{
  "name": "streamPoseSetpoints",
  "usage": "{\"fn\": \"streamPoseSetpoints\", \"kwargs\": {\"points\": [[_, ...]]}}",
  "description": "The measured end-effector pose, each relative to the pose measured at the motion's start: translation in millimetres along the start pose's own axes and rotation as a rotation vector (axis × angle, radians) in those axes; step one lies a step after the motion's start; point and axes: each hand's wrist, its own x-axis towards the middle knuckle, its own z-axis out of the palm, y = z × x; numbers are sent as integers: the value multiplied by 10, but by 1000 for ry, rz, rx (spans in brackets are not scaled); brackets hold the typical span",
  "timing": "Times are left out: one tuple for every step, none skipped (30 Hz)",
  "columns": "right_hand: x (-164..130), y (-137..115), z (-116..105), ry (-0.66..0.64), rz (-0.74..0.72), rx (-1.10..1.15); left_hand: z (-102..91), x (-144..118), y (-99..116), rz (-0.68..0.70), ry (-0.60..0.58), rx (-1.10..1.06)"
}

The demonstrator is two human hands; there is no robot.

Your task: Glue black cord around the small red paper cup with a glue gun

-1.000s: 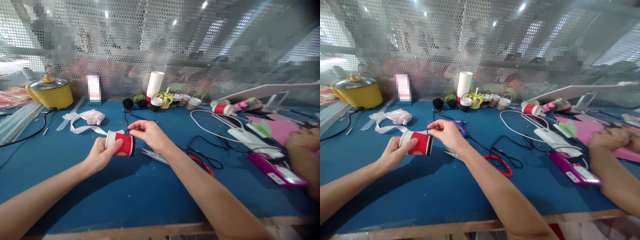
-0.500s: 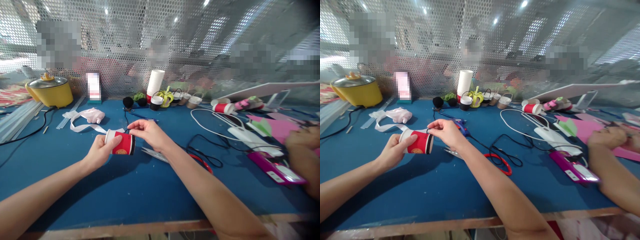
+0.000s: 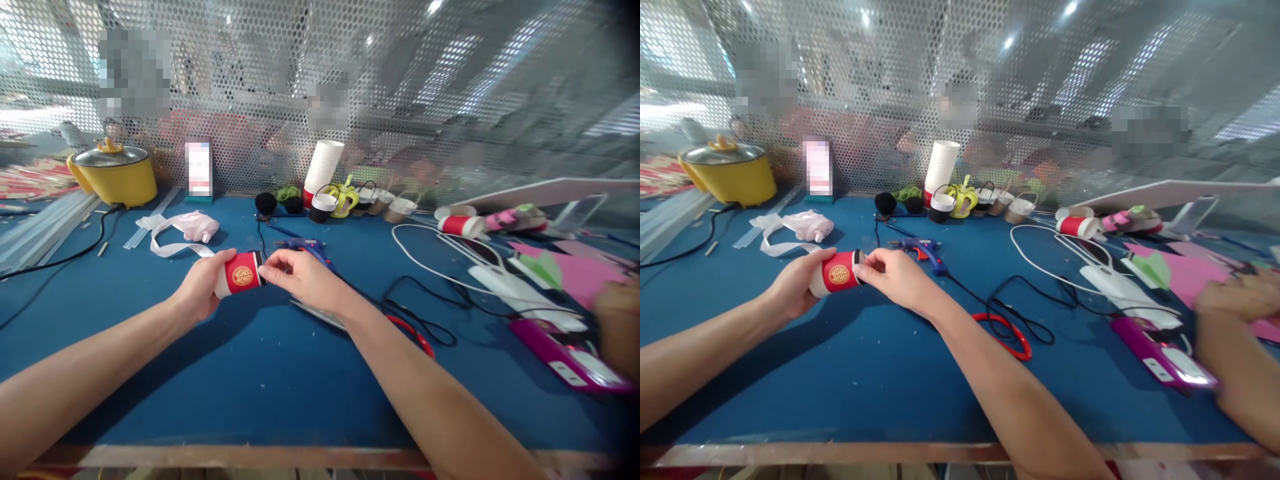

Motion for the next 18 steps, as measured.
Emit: {"fn": "streamPoseSetpoints", "kwargs": {"points": [[0, 1, 12, -4, 7, 14, -3, -1, -5, 5, -9, 4], [3, 5, 22, -5, 14, 25, -5, -2, -11, 13, -21, 9], [7, 10, 32, -5, 19, 31, -8, -2, -18, 20, -29, 15], [11, 16, 40, -2, 22, 33, -12, -1, -26, 28, -31, 24], [15, 22, 47, 3, 20, 33, -16, 2, -34, 36, -28, 34], [17, 27, 54, 9, 17, 31, -21, 5, -43, 42, -22, 46], [19, 31, 59, 16, 11, 30, -27, 10, -50, 49, -15, 59], [19, 33, 62, 19, 4, 32, -32, 15, -57, 57, -10, 69], [19, 34, 62, 17, 1, 41, -37, 20, -62, 65, -12, 74], [19, 34, 59, 8, 3, 58, -42, 24, -64, 75, -17, 75], [18, 31, 52, -5, 9, 83, -46, 27, -65, 85, -22, 74], [19, 28, 42, -17, 21, 117, -48, 28, -65, 95, -26, 75], [20, 25, 31, -28, 35, 155, -49, 26, -64, 107, -28, 77], [23, 23, 18, -36, 51, 193, -49, 21, -62, 120, -33, 82], [27, 23, 5, -38, 66, 227, -48, 14, -62, 134, -38, 89], [32, 26, -6, -39, 81, 259, -46, 5, -63, 150, -46, 93], [39, 33, -13, -41, 96, 290, -44, -6, -65, 167, -60, 94], [47, 43, -16, -46, 111, 321, -42, -17, -70, 186, -81, 91]]}}
